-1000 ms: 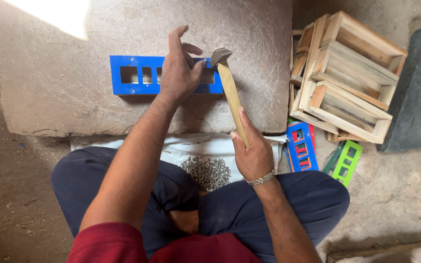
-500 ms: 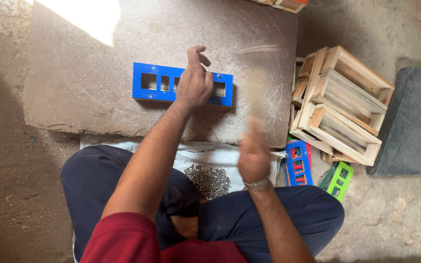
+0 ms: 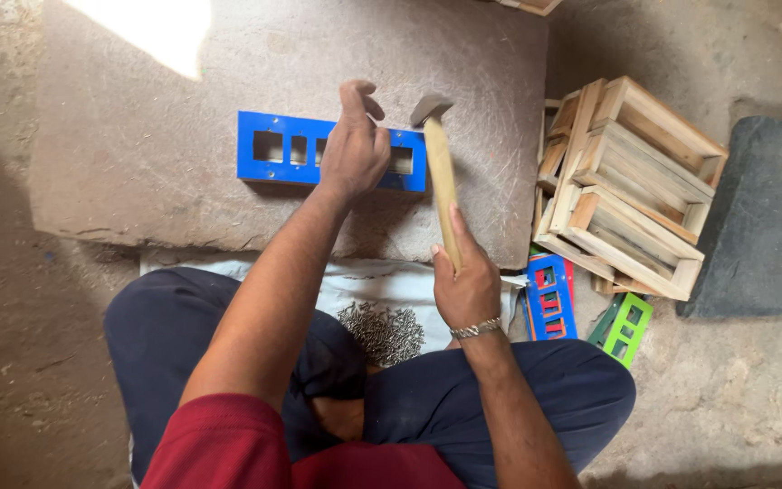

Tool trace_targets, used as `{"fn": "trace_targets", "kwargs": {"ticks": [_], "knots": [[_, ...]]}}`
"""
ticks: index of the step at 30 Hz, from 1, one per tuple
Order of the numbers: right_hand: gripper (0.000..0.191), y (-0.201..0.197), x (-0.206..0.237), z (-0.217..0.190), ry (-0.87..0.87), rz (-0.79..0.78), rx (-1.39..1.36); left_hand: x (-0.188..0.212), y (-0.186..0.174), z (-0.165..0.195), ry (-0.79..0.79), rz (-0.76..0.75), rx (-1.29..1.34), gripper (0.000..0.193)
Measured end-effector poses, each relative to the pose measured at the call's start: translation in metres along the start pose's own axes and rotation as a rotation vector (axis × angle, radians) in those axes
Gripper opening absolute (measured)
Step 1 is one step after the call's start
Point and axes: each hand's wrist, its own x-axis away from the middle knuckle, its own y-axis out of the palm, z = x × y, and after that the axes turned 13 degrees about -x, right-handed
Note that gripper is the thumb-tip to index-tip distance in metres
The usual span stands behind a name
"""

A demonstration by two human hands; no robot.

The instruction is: The person sits on the floor and uses a hammer to drive nails into blue and orange plastic jigs to assemble small wooden frames. The person repeatedly picks up nails, positions them in the jig, hammers them, and then removes the completed frame.

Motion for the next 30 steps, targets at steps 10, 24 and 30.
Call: {"fn": "trace_targets", "kwargs": {"ticks": [10, 24, 30], "knots": [[0.068, -0.003, 0.010, 0.007, 0.093, -0.004, -0.045, 0.004, -0.001, 0.004, 0.010, 0.020, 0.010, 0.051], [0.077, -0.046, 0.058, 0.039, 0.777, 0.059, -1.027, 0.016, -0.152, -0.024, 0.390, -0.204, -0.492, 0.084], [0.075, -0.054, 0.049, 0.053, 0.759, 0.037, -1.273, 0.021, -0.174, -0.019, 0.175, -0.463, -0.706, 0.119]]}}
